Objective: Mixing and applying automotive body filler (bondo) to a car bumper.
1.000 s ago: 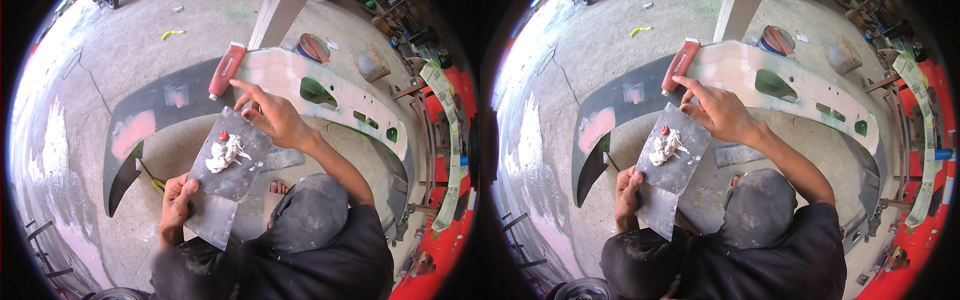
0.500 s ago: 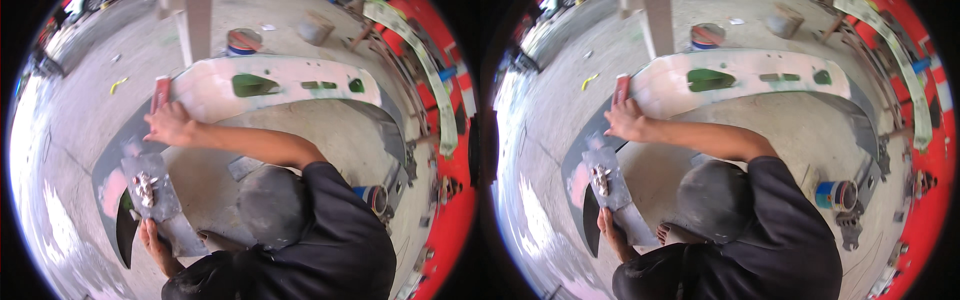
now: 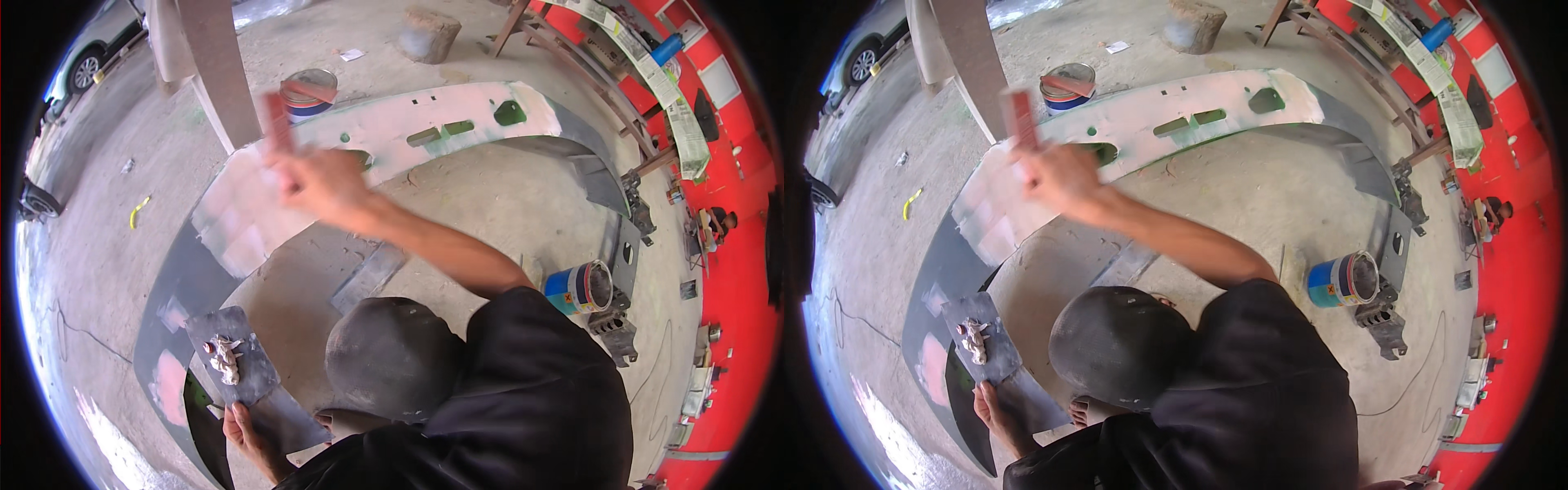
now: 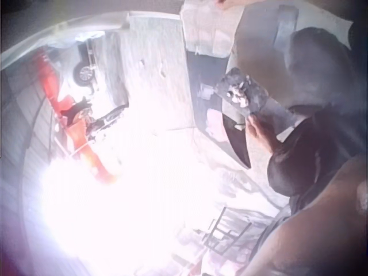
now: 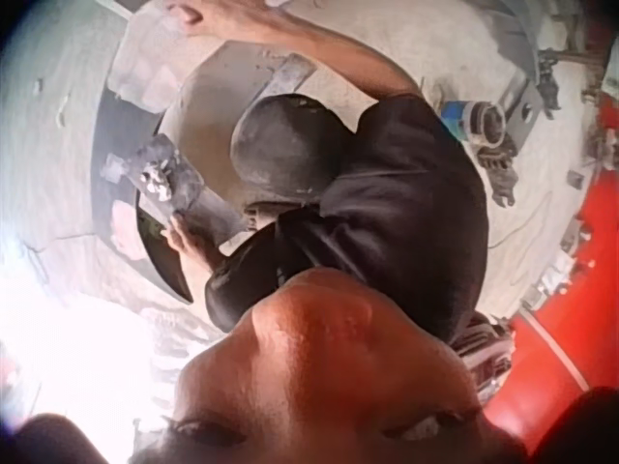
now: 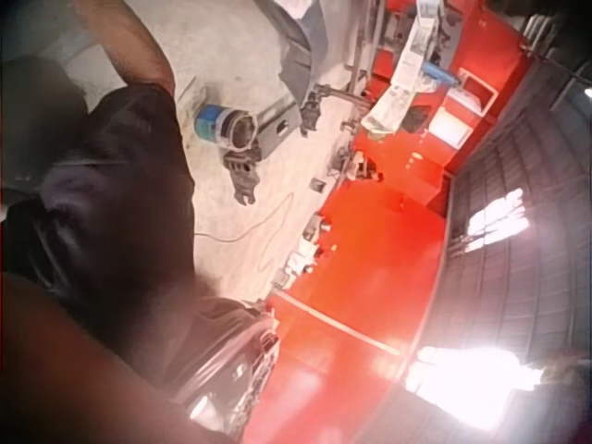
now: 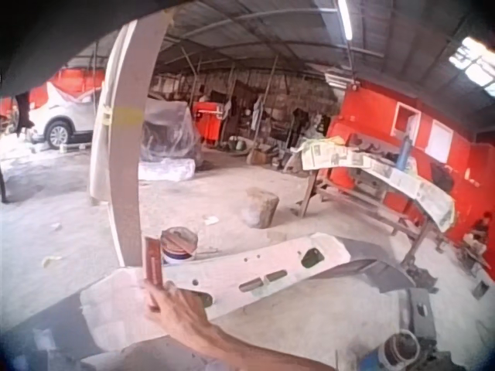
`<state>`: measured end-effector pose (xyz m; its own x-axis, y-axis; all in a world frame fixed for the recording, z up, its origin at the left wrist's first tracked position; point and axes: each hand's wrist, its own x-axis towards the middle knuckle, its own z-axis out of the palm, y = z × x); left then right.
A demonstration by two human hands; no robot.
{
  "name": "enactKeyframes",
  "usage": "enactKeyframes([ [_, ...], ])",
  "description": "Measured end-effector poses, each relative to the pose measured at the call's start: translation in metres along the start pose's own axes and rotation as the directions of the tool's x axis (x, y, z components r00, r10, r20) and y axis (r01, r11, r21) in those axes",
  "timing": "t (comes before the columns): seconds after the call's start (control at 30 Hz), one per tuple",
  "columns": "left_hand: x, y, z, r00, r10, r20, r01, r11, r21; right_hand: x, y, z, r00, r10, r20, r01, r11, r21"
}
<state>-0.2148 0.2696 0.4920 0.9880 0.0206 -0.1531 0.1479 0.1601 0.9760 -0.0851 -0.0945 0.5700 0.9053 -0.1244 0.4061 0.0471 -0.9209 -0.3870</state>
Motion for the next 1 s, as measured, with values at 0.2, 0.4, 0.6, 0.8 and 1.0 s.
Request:
enactKeyframes([
  [0.2, 0.009, -0.003, 0.011, 0.997, -0.075, 0.001, 0.075, 0.996, 0.044, -0.017, 0.172, -0.125, 0.927, 0.363, -0.094, -0.367, 0.825, -0.430],
  [0.4, 0.019, 0.002, 0.028, 0.995, -0.083, 0.063, 0.077, 0.993, 0.091, -0.053, 0.299, -0.185, 0.865, 0.499, 0.053, -0.415, 0.771, -0.483],
  [0.6, 0.018, 0.030, 0.032, 0.991, -0.111, 0.080, 0.089, 0.966, 0.242, -0.049, 0.165, -0.161, 0.966, 0.230, -0.118, -0.259, 0.849, -0.462],
  [0.8, 0.023, 0.002, 0.043, 0.970, -0.159, 0.182, 0.153, 0.987, 0.049, -0.109, 0.020, -0.132, 0.581, -0.152, 0.799, -0.364, 0.830, 0.422],
  [1.0, -0.002, 0.008, 0.036, 0.988, -0.078, 0.136, 0.087, 0.994, -0.060, -0.149, 0.011, -0.127, 0.524, -0.171, 0.835, -0.613, 0.605, 0.509],
])
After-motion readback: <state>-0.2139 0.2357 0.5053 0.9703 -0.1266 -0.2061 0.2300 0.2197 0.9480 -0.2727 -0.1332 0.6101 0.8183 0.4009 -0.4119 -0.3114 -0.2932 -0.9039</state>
